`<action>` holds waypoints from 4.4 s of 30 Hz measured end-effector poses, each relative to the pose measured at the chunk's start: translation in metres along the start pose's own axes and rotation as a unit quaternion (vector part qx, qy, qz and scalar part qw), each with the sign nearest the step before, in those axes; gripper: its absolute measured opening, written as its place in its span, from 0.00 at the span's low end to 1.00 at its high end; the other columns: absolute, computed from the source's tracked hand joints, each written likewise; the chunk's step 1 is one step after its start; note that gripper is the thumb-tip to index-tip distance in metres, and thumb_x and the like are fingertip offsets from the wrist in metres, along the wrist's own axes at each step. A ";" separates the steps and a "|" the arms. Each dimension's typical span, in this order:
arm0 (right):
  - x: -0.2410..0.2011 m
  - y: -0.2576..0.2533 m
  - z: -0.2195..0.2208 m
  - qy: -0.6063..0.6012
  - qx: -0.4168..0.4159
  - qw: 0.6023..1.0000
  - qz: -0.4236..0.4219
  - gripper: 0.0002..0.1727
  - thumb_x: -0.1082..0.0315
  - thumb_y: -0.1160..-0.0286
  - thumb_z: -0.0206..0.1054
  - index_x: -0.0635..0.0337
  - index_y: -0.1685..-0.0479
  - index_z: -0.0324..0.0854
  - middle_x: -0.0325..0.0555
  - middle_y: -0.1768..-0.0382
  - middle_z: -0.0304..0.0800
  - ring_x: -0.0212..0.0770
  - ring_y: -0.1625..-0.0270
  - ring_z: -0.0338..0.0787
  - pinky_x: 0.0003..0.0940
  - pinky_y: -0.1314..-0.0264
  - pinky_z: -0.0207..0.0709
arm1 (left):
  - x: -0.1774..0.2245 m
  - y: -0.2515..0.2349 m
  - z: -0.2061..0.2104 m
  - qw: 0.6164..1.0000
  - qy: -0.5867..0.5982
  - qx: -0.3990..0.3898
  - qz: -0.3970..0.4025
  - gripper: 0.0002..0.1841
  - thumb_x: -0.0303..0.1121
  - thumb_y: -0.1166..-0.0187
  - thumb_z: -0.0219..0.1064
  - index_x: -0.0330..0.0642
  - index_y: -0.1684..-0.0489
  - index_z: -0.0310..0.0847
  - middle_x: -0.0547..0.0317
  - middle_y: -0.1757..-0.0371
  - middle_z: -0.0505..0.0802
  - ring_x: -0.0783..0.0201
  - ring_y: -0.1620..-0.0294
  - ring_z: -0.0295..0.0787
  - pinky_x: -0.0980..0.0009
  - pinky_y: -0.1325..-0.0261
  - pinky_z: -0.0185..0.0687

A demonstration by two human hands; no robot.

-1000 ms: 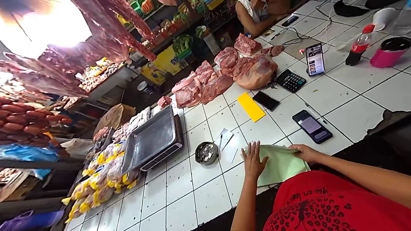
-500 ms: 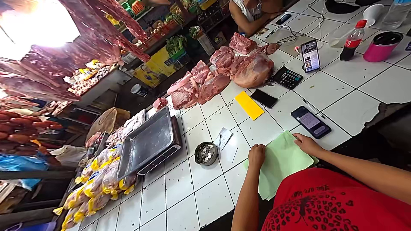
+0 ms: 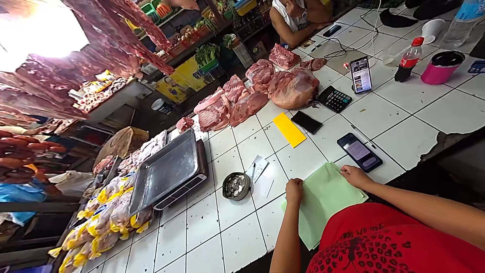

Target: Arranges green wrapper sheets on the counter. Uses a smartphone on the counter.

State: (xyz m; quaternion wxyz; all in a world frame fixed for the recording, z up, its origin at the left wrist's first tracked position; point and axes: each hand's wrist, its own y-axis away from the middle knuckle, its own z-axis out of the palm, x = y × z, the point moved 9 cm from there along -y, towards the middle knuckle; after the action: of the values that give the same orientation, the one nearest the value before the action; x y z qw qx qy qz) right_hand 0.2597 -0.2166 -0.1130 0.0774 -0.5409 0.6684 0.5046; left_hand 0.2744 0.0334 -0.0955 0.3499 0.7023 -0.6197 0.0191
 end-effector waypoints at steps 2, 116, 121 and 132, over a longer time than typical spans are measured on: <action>-0.004 0.000 0.001 -0.006 -0.008 1.000 -0.021 0.23 0.62 0.04 0.48 0.73 0.30 0.78 0.71 0.37 0.86 0.63 0.30 0.84 0.57 0.23 0.69 | 0.012 0.001 0.006 0.999 -0.026 0.010 0.027 0.18 0.29 0.13 0.56 0.36 0.32 0.85 0.38 0.27 0.85 0.41 0.24 0.80 0.46 0.21 0.71; -0.013 0.006 0.041 -0.228 -0.042 0.973 0.017 0.22 0.74 0.10 0.57 0.70 0.21 0.67 0.67 0.31 0.80 0.52 0.35 0.87 0.47 0.30 0.78 | 0.043 0.075 0.079 0.970 -0.022 -0.096 0.222 0.43 0.51 0.29 0.76 0.49 0.11 0.65 0.41 0.06 0.56 0.40 0.04 0.43 0.27 0.12 0.30; -0.028 0.000 0.017 -0.235 -0.054 0.970 -0.005 0.24 0.74 0.09 0.56 0.70 0.17 0.64 0.68 0.26 0.77 0.53 0.30 0.84 0.47 0.25 0.75 | -0.003 0.060 0.045 0.998 0.017 0.022 0.055 0.34 0.52 0.17 0.64 0.50 0.12 0.67 0.34 0.06 0.54 0.33 0.05 0.41 0.25 0.13 0.31; -0.003 -0.012 -0.014 -0.374 0.070 0.920 0.090 0.26 0.74 0.10 0.56 0.70 0.16 0.60 0.70 0.25 0.74 0.56 0.26 0.81 0.52 0.25 0.75 | -0.005 0.098 0.043 0.787 0.549 0.201 -0.198 0.29 0.35 0.09 0.56 0.22 0.18 0.56 0.24 0.24 0.73 0.42 0.31 0.76 0.52 0.32 0.75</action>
State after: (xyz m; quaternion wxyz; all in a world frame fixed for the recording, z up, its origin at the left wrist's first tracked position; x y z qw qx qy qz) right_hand 0.2767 -0.2240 -0.1111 0.3137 -0.2434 0.6700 0.6272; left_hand 0.1691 0.0170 -0.0844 0.4783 0.7354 -0.1526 0.4551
